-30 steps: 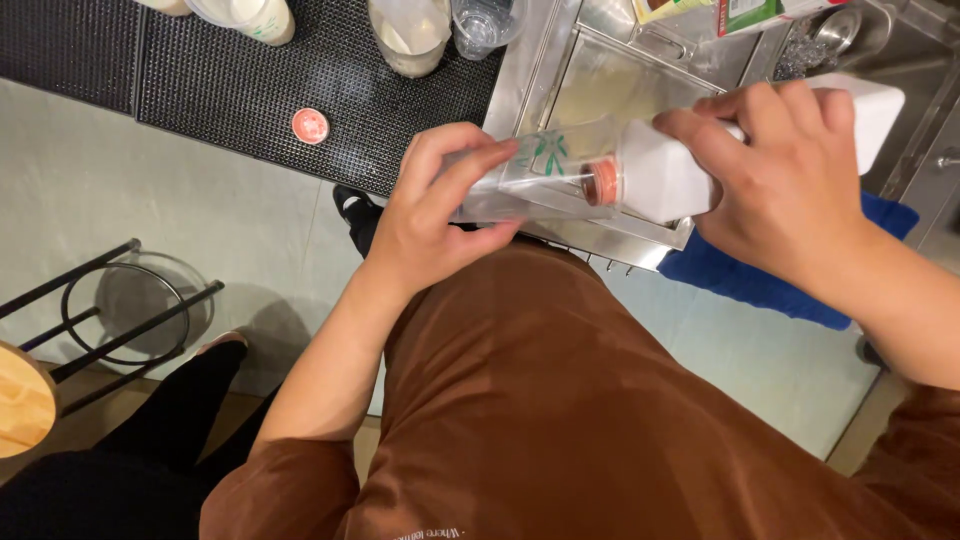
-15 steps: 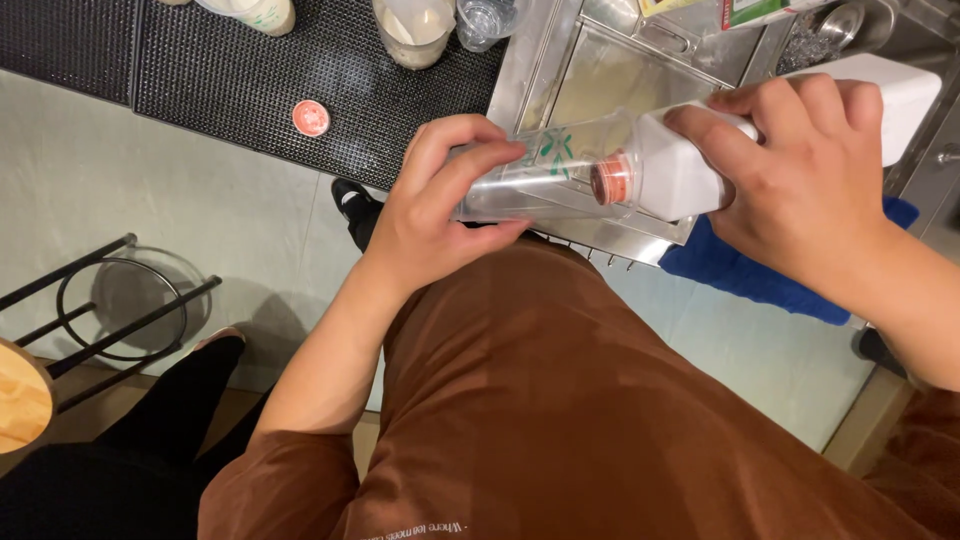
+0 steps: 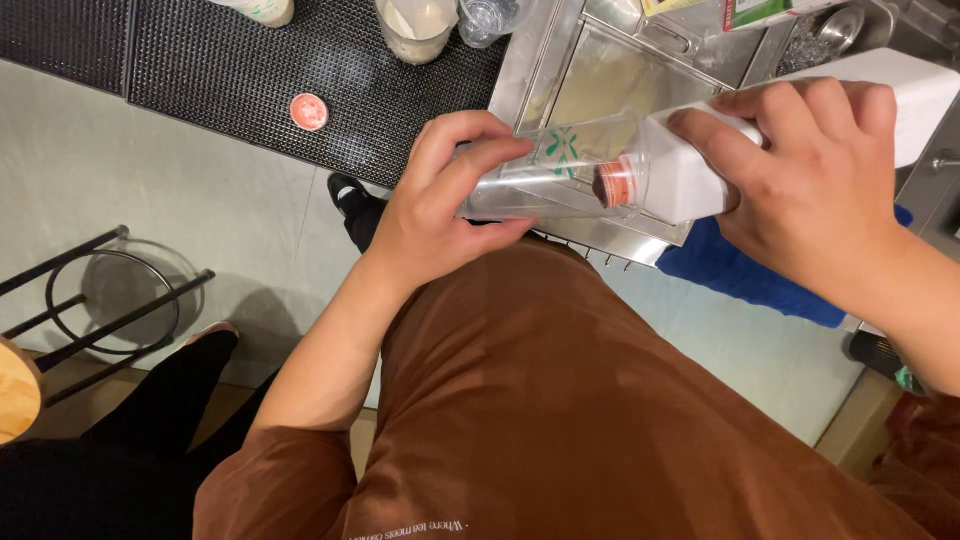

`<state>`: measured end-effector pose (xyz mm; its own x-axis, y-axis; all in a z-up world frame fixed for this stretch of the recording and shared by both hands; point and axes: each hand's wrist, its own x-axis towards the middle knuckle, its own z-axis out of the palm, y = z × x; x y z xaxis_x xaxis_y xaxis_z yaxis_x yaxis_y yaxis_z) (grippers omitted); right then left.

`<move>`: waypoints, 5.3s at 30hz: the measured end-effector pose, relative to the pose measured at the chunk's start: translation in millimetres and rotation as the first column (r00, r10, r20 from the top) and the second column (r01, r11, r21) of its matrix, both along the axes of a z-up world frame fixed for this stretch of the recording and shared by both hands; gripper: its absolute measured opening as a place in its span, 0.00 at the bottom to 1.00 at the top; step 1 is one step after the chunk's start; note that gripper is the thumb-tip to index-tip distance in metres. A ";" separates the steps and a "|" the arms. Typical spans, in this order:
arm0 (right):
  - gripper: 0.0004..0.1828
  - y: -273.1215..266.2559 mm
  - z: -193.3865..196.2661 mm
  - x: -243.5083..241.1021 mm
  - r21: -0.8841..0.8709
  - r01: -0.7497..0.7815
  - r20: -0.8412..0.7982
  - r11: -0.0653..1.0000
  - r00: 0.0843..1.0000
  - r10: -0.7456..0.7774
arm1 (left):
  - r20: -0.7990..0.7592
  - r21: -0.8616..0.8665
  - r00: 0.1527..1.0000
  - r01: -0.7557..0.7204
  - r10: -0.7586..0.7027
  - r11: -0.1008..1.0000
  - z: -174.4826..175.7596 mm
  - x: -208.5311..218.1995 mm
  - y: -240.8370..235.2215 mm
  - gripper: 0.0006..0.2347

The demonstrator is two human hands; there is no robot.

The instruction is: The person prepares multiple drinks by scooping a white powder into plastic cups, adding milk from a carton, and stirring with a long metal spoon. They repeat this process for several cups and then pour a red liquid from a bottle into a separate cup.

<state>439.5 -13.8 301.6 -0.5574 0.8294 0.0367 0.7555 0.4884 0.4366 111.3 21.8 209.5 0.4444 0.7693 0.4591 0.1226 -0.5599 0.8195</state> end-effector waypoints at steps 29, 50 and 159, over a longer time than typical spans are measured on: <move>0.33 13.6 5.6 8.2 -0.112 0.016 -0.152 0.994 0.988 -0.034 | 0.453 -0.676 0.885 0.419 -0.106 0.606 -20.9 -7.3 1.2 0.24; 0.34 13.7 4.3 8.9 -0.081 0.022 -0.122 0.996 0.992 -0.032 | 0.621 -0.720 0.779 0.610 -0.085 0.331 -42.1 -9.2 2.8 0.21; 0.50 105.7 -54.4 -56.2 -0.910 -0.224 -0.376 0.350 0.083 -0.923 | 0.059 -0.180 0.842 -0.520 0.537 0.835 -130.3 -18.0 -2.0 0.30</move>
<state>383.4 91.9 247.2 -0.1964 0.8108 -0.5514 0.3777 -0.4564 -0.8056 93.3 19.8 79.2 -0.0931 0.9364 0.3385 0.2750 -0.3025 0.9126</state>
